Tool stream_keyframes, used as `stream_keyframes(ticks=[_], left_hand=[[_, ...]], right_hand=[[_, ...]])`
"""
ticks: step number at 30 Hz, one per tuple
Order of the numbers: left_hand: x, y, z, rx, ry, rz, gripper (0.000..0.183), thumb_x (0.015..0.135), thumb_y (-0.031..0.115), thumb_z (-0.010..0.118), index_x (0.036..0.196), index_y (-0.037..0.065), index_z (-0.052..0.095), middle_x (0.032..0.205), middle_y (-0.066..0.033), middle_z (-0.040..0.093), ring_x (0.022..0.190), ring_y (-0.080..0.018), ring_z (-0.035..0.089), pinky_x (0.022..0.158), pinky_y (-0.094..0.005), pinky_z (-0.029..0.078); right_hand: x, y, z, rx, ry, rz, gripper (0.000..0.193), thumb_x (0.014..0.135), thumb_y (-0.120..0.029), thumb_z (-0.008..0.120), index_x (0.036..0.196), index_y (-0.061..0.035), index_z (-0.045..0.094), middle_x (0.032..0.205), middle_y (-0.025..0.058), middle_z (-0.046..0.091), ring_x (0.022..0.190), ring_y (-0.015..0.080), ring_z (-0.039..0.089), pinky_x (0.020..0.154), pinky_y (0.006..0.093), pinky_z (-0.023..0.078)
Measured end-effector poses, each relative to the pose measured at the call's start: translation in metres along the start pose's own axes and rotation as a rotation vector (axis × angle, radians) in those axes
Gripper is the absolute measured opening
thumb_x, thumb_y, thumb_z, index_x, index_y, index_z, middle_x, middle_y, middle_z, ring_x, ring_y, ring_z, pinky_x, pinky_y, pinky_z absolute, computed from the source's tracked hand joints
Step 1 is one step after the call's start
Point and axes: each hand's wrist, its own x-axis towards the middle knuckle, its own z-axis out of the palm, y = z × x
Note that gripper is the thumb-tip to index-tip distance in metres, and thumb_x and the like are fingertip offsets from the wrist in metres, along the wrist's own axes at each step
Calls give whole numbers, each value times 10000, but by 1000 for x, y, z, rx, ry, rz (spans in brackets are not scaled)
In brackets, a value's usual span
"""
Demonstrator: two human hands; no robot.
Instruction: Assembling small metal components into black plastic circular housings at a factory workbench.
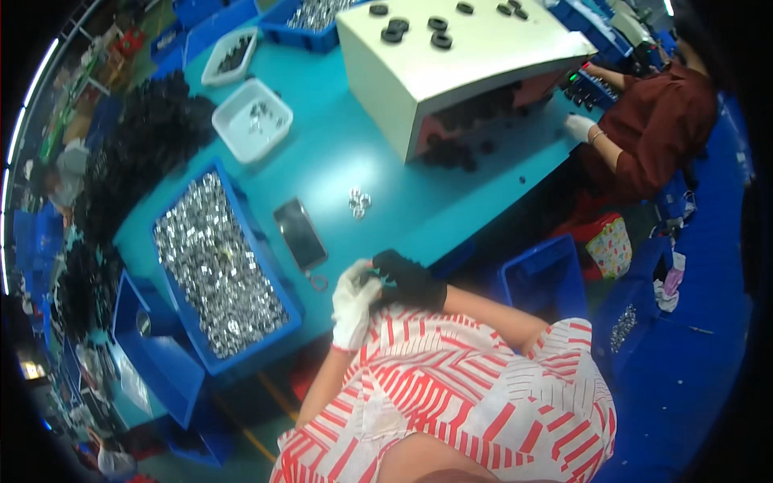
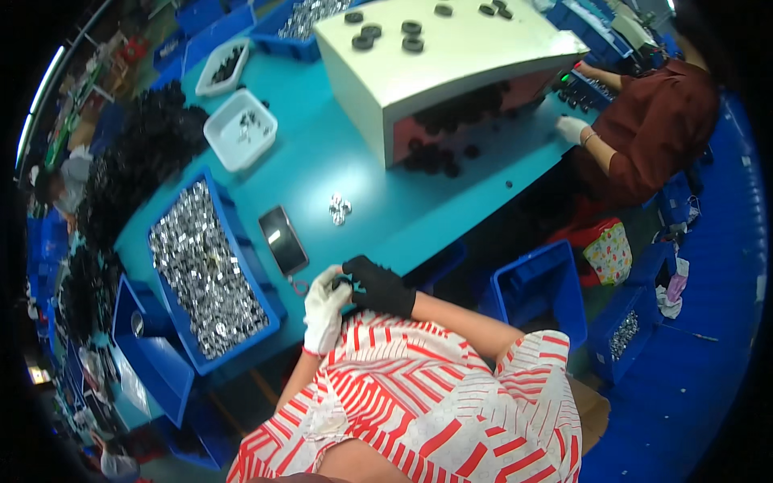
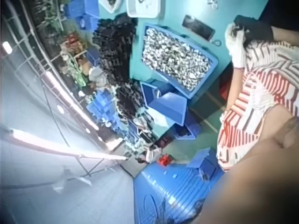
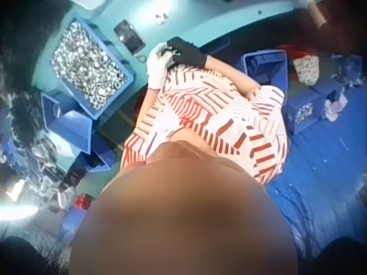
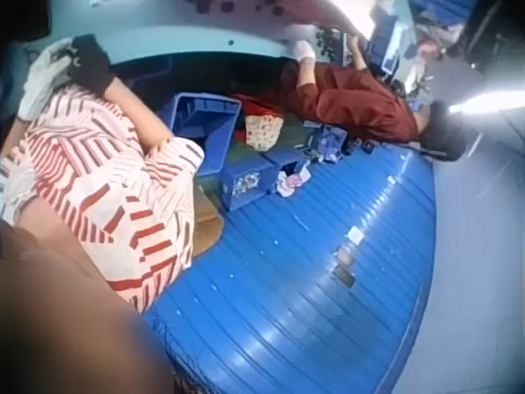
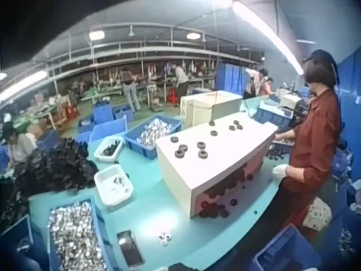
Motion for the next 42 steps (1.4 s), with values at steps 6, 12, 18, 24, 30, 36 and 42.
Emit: stream_keyframes(ticks=[6, 12, 18, 24, 30, 36, 42], left_hand=[[2, -8, 3, 64, -8, 81, 644, 785, -85, 584, 1349, -13, 280, 1173, -137, 487, 1043, -188, 522, 839, -284, 490], [1, -18, -8, 493, -7, 45, 405, 815, 49, 600, 1188, -58, 482, 1059, -148, 605, 941, -182, 596, 831, -284, 482], [9, -24, -7, 561, 7, 149, 372, 810, 89, 611, 1143, -55, 524, 1003, -157, 636, 871, -168, 616, 787, -279, 490], [5, -3, 5, 644, -47, 43, 324, 818, 126, 616, 1083, -52, 564, 954, -141, 651, 840, -160, 615, 768, -270, 481], [12, -24, -1, 658, 81, 118, 272, 819, 130, 619, 1025, -44, 589, 899, -128, 650, 756, -139, 603, 699, -265, 486], [10, -7, 0, 415, -87, -16, 300, 860, 131, 593, 1102, -38, 538, 892, -67, 601, 709, -100, 540, 625, -239, 465], [19, -6, 5, 261, 41, -22, 304, 886, 154, 548, 1118, -42, 550, 920, -77, 593, 734, -120, 594, 659, -243, 509]], right_hand=[[-4, 0, -2, -246, -17, 21, 345, 781, -248, 637, 1078, -116, 522, 1034, 109, 563, 888, 296, 602, 733, 391, 489], [1, -9, -4, -303, -198, 78, 281, 799, -301, 591, 1031, -144, 575, 1028, 103, 605, 903, 286, 617, 768, 380, 488], [-2, -14, -11, -246, -142, 247, 293, 769, -261, 633, 1000, -82, 604, 998, 142, 613, 916, 308, 601, 780, 389, 466], [-4, 11, -11, -174, -202, 212, 294, 775, -304, 612, 988, -105, 577, 959, 104, 622, 875, 290, 615, 739, 393, 476], [-7, -1, -6, -279, -154, 233, 271, 781, -281, 590, 980, -97, 584, 924, 120, 639, 857, 290, 628, 720, 394, 481], [-1, 10, -4, -252, -75, 197, 225, 731, -199, 630, 910, -70, 582, 886, 153, 625, 809, 333, 619, 694, 410, 486], [5, 4, -9, -196, 14, 182, 296, 758, -267, 637, 989, -98, 564, 911, 137, 610, 876, 310, 606, 754, 402, 481]])
